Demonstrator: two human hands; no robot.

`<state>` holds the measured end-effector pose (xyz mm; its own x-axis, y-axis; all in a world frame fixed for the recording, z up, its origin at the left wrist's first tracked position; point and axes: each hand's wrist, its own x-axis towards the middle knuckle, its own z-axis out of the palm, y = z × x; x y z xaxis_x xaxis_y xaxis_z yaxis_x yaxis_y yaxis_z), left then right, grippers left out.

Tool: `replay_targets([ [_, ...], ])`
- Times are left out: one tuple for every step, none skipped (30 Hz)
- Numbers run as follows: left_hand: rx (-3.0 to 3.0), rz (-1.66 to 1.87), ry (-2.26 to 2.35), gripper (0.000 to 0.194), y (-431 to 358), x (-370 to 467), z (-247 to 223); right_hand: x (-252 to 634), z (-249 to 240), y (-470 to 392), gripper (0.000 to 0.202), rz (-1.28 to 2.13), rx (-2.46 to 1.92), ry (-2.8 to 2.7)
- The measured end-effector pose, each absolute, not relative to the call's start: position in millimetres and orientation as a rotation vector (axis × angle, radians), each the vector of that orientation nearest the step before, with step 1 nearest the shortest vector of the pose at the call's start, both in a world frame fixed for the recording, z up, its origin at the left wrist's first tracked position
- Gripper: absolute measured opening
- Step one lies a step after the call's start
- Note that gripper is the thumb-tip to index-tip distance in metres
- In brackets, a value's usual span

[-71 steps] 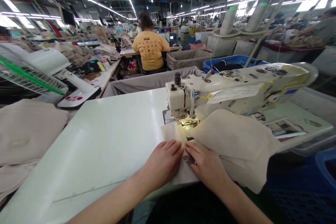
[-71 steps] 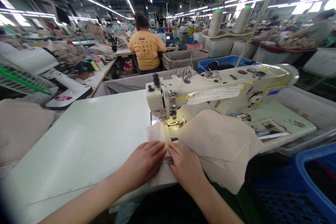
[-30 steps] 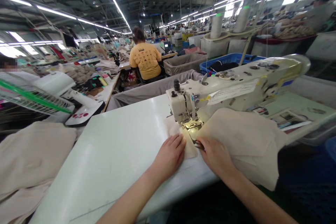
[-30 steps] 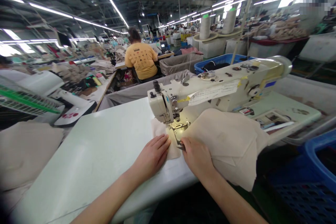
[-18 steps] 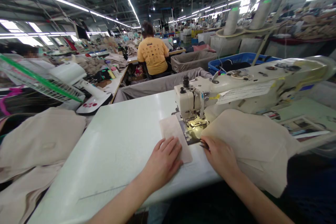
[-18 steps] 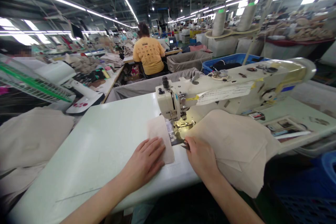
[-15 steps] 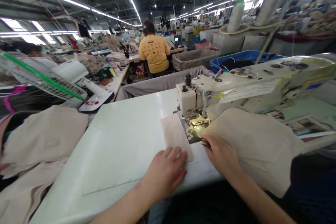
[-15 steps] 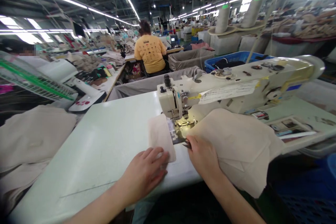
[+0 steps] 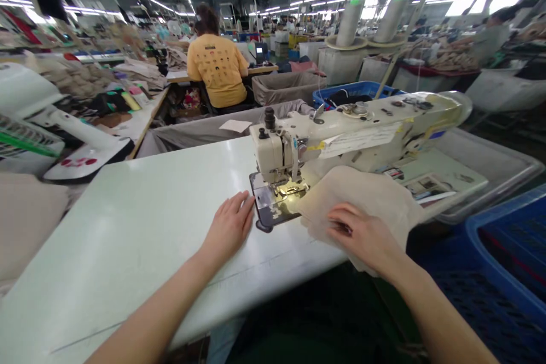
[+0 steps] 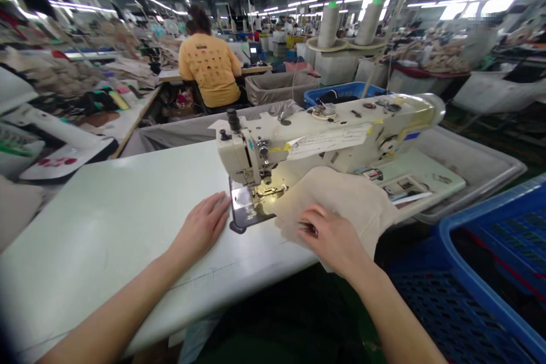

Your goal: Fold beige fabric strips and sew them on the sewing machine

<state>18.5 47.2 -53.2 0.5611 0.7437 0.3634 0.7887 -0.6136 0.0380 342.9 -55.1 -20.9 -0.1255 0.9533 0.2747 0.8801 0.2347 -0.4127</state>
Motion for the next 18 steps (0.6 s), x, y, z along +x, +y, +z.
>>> replay_targets([
  [-2.670, -0.541, -1.305, 0.039, 46.7, 18.0, -54.2, 345.7, -21.8, -57.8, 0.012, 0.207, -1.686, -2.104],
  [-2.674, -0.552, -1.306, 0.039, 46.7, 17.6, -55.2, 347.6, -23.9, -59.8, 0.011, 0.206, -1.697, -2.141],
  [-2.675, -0.558, -1.310, 0.039, 47.3, 17.3, -56.0, 348.9, -26.8, -60.8, 0.010, 0.206, -1.709, -2.143],
  [-2.673, -0.561, -1.316, 0.039, 48.3, 17.1, -56.6, 349.9, -30.1, -60.9, 0.011, 0.219, -1.719, -2.120],
  [-2.670, -0.562, -1.321, 0.039, 49.4, 16.9, -56.6, 350.9, -33.2, -60.0, 0.013, 0.247, -1.723, -2.083],
  [-2.666, -0.562, -1.322, 0.039, 50.2, 16.9, -55.9, 352.1, -35.8, -58.3, 0.016, 0.285, -1.721, -2.036],
  [-2.663, -0.556, -1.319, 0.039, 50.3, 17.2, -54.3, 353.9, -37.5, -56.1, 0.020, 0.330, -1.714, -1.988],
  [-2.658, -0.544, -1.311, 0.038, 49.4, 17.9, -51.8, 355.9, -37.9, -53.7, 0.023, 0.371, -1.703, -1.940],
  [-2.655, -0.528, -1.296, 0.037, 47.2, 19.2, -48.2, 358.3, -36.9, -51.6, 0.026, 0.401, -1.692, -1.894],
  [-2.661, -0.517, -1.268, 0.035, 43.5, 21.5, -43.7, 360.4, -34.3, -50.1, 0.028, 0.404, -1.682, -1.848],
  [-2.679, -0.529, -1.219, 0.033, 38.2, 25.1, -38.5, 361.8, -30.2, -49.5, 0.028, 0.375, -1.672, -1.813],
  [-2.710, -0.563, -1.159, 0.033, 31.5, 30.2, -32.9, 362.0, -24.8, -49.8, 0.027, 0.320, -1.657, -1.804],
  [-2.757, -0.625, -1.076, 0.035, 23.8, 37.0, -27.1, 360.4, -18.6, -51.0, 0.025, 0.253, -1.636, -1.831],
  [-2.813, -0.718, -0.977, 0.042, 15.6, 45.6, -21.5, 356.8, -12.1, -53.0, 0.023, 0.180, -1.605, -1.889],
  [-2.869, -0.798, -0.900, 0.051, 7.6, 55.6, -16.5, 351.0, -5.7, -55.5, 0.022, 0.126, -1.561, -1.983],
  [-2.931, -0.860, -0.807, 0.059, 0.6, 66.6, -12.3, 343.4, 0.0, -58.3, 0.023, 0.093, -1.513, -2.088],
  [-3.006, -0.886, -0.709, 0.065, -5.0, 77.9, -9.4, 334.4, 4.7, -61.0, 0.025, 0.071, -1.464, -2.177],
  [-3.084, -0.876, -0.638, 0.068, -8.6, 88.6, -7.8, 325.1, 8.2, -63.5, 0.025, 0.061, -1.416, -2.241],
])
